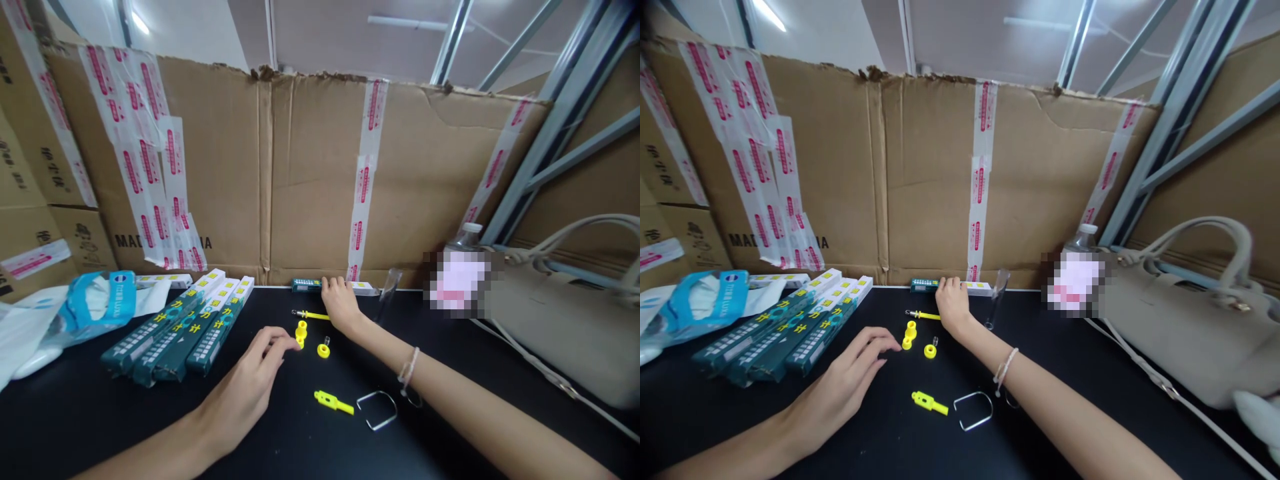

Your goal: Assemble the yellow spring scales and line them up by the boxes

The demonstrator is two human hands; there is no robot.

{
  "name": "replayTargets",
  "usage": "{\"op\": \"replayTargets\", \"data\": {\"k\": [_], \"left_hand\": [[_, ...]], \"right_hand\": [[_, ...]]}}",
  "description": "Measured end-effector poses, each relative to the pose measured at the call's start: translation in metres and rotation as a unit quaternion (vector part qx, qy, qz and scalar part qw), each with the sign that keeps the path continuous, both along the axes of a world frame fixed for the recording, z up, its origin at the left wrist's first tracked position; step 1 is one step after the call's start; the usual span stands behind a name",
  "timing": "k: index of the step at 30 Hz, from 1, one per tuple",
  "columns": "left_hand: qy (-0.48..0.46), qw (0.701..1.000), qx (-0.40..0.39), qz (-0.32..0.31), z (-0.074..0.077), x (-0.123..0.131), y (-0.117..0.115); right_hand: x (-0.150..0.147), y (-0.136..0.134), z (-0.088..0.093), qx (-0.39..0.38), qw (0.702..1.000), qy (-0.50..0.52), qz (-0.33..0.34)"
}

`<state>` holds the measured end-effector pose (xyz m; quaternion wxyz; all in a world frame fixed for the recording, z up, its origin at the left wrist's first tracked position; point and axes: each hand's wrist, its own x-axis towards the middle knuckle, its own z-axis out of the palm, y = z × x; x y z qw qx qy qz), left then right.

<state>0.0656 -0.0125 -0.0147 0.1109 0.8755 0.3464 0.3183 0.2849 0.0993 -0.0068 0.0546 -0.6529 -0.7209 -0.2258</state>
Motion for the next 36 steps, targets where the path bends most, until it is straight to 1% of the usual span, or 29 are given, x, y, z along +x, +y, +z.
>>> {"op": "replayTargets", "data": {"k": [4,8,14,18,20,23,26,29,31,33,34,36], "left_hand": [[-0.062,0.997,-0.043,0.002,-0.002,0.001,0.003],[-0.09,0.994,-0.051,0.017,-0.005,0.001,0.009],[-0.08,0.996,-0.035,0.015,-0.005,-0.002,0.012],[-0.054,0.997,-0.045,0.038,-0.005,-0.001,0.013],[-0.044,0.996,-0.061,0.048,-0.006,0.002,0.015],[-0.023,0.995,-0.081,0.06,-0.007,0.004,0.016],[-0.004,0.995,-0.08,0.054,-0.007,0.004,0.014],[0.001,0.997,-0.071,0.041,-0.007,0.004,0.014],[-0.003,0.995,-0.078,0.056,-0.009,0.007,0.017],[-0.011,0.992,-0.091,0.091,-0.011,0.012,0.022],[-0.014,0.989,-0.098,0.107,-0.012,0.014,0.025],[-0.019,0.987,-0.109,0.12,-0.012,0.019,0.031]], "right_hand": [[-0.004,-0.013,0.004,-0.008,0.999,0.011,0.05],[-0.004,-0.029,0.002,-0.006,0.99,0.046,0.131],[0.008,-0.053,0.001,0.012,0.963,0.12,0.241],[0.026,-0.071,0.001,0.017,0.949,0.136,0.284],[0.033,-0.076,-0.002,0.015,0.948,0.139,0.287],[0.04,-0.077,-0.011,0.013,0.95,0.155,0.272],[0.042,-0.076,-0.016,0.007,0.951,0.177,0.253],[0.043,-0.078,-0.012,0.01,0.951,0.21,0.226],[0.044,-0.083,-0.006,0.018,0.95,0.239,0.202],[0.044,-0.09,-0.002,0.012,0.94,0.294,0.173],[0.044,-0.093,-0.001,0.002,0.929,0.332,0.162],[0.041,-0.099,0.0,-0.031,0.892,0.421,0.158]]}}
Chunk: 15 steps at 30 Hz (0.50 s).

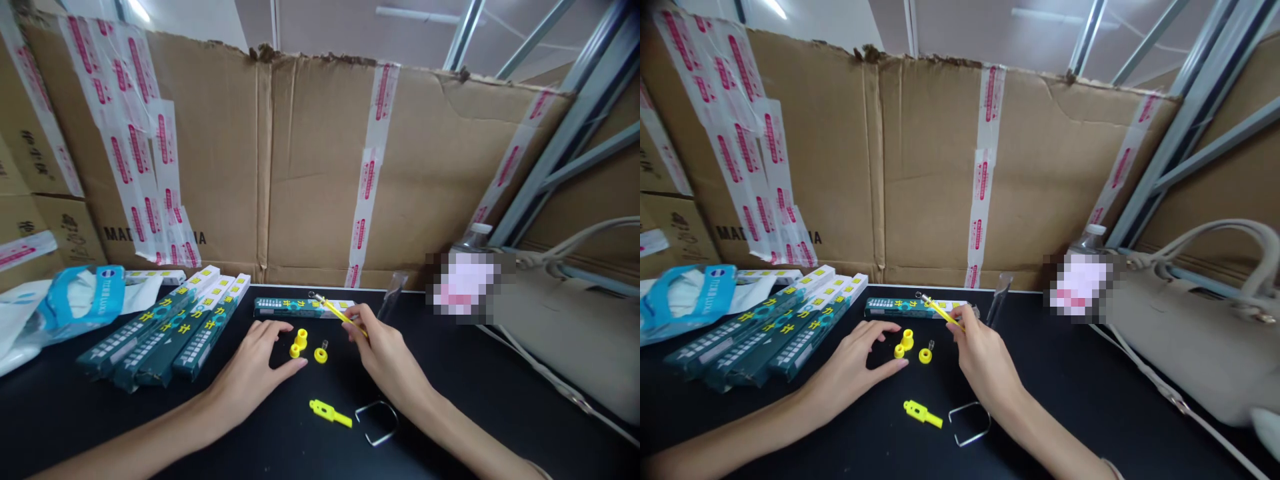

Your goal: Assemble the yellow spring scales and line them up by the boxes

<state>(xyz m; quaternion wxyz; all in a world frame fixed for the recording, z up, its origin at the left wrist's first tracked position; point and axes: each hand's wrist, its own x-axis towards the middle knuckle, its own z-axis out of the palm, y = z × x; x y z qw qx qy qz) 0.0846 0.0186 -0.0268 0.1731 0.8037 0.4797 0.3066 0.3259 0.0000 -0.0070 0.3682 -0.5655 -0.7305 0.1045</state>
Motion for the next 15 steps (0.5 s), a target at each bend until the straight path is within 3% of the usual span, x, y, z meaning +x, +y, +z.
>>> {"op": "replayTargets", "data": {"k": [3,7,10,15], "left_hand": [[-0.011,1.0,-0.008,-0.016,0.003,0.002,0.004],[-0.034,0.999,-0.036,-0.02,0.011,-0.001,0.001],[-0.093,0.992,-0.083,-0.026,0.013,-0.004,-0.001],[-0.199,0.965,-0.152,-0.074,0.01,-0.007,0.0]], "right_hand": [[-0.009,-0.009,-0.004,-0.067,0.986,0.139,0.066],[-0.022,-0.02,-0.007,-0.145,0.941,0.277,0.128],[-0.028,-0.026,-0.007,-0.164,0.918,0.331,0.143],[-0.03,-0.031,-0.007,-0.175,0.91,0.353,0.132]]}}
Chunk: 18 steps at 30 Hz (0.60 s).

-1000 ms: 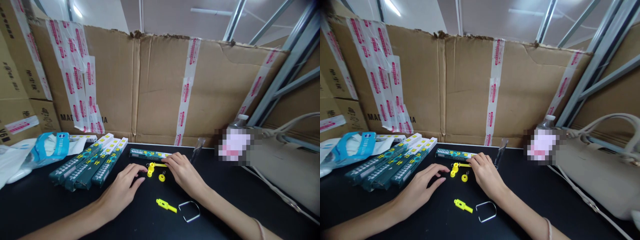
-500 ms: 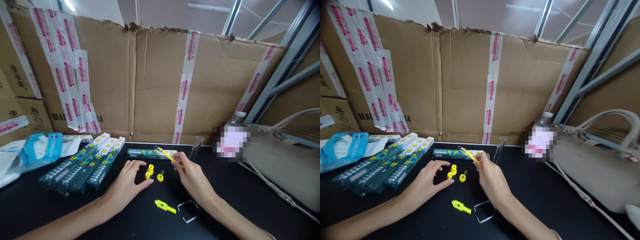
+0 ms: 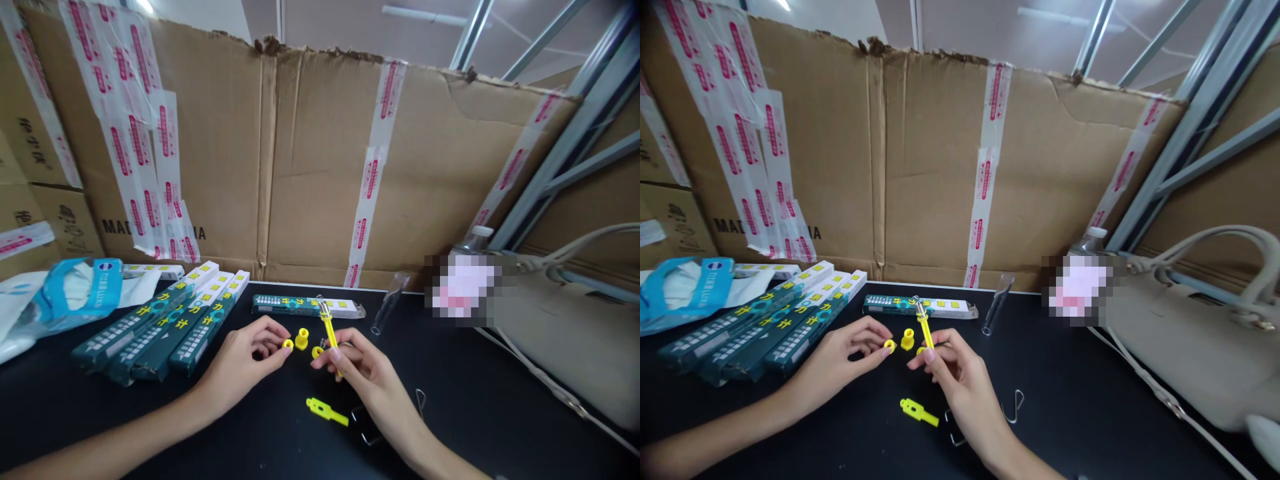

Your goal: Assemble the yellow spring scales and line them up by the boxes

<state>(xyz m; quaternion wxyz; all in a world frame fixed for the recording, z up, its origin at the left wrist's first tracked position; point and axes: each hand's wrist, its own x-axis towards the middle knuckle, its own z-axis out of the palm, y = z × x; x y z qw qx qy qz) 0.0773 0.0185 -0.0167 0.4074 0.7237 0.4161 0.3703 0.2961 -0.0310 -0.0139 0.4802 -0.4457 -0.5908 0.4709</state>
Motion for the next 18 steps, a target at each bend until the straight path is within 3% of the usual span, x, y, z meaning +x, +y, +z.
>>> {"op": "replayTargets", "data": {"k": [4,8,12,18], "left_hand": [[0.044,0.999,0.005,-0.009,0.002,-0.001,0.002],[0.069,0.997,0.019,0.003,0.004,-0.001,0.002],[0.128,0.987,0.086,0.038,0.003,-0.002,0.001],[0.191,0.971,0.137,0.038,-0.002,-0.003,0.001]], "right_hand": [[0.0,0.0,-0.002,0.024,1.0,-0.009,-0.001],[0.002,0.003,-0.004,0.074,0.993,-0.074,-0.051],[0.006,0.005,-0.003,0.078,0.994,-0.059,-0.054],[0.012,0.007,-0.002,0.174,0.973,-0.135,-0.077]]}}
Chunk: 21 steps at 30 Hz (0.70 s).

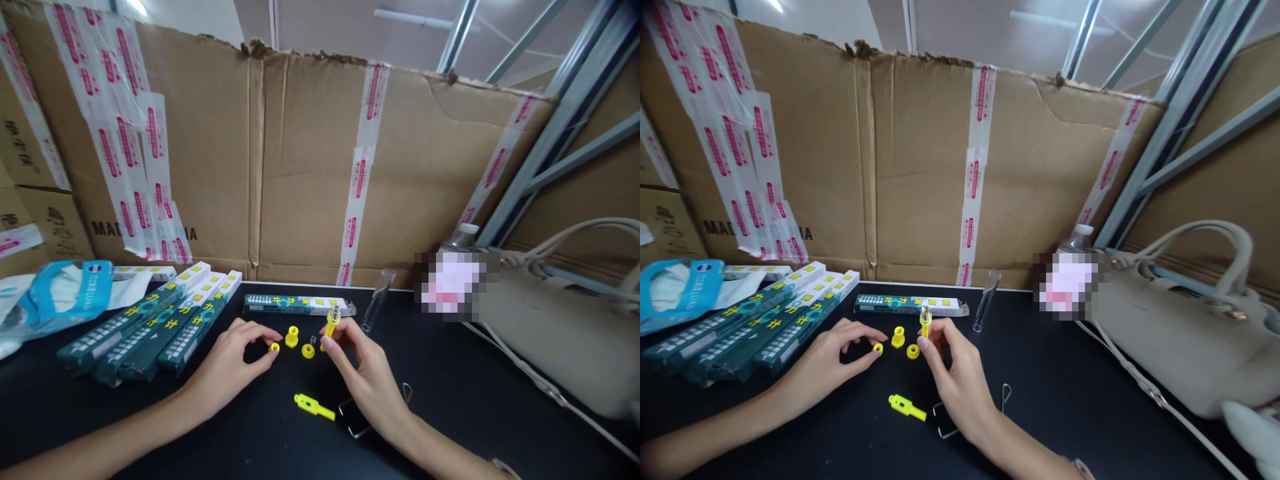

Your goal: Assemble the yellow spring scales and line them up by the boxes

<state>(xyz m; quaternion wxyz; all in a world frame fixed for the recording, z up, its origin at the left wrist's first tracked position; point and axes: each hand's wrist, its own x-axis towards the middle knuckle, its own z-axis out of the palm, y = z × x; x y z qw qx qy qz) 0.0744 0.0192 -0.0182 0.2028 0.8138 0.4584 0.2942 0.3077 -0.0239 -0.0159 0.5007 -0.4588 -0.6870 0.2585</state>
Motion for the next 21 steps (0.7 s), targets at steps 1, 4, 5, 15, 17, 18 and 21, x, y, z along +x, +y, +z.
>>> {"op": "replayTargets", "data": {"k": [1,4,5,15,17,18,21], "left_hand": [[-0.002,1.0,0.012,0.0,0.0,0.0,0.0],[-0.022,0.996,0.081,-0.011,0.001,0.001,-0.004],[-0.025,0.994,0.105,-0.023,0.002,0.001,-0.006],[0.02,0.985,0.113,-0.13,0.005,0.005,-0.018],[0.023,0.985,0.108,-0.135,0.006,0.005,-0.018],[0.025,0.985,0.107,-0.136,0.006,0.006,-0.018],[0.033,0.985,0.1,-0.14,0.006,0.005,-0.019]], "right_hand": [[0.001,0.001,0.0,0.006,1.0,-0.019,-0.006],[0.001,0.004,-0.001,-0.005,0.999,-0.037,-0.006],[0.001,0.005,-0.002,-0.012,0.999,-0.034,-0.001],[0.001,0.007,-0.002,-0.001,0.995,-0.099,0.002],[0.002,0.007,-0.001,-0.003,0.993,-0.114,0.003],[0.002,0.006,0.0,-0.006,0.992,-0.122,0.006],[0.003,0.004,0.001,-0.008,0.989,-0.145,0.031]]}}
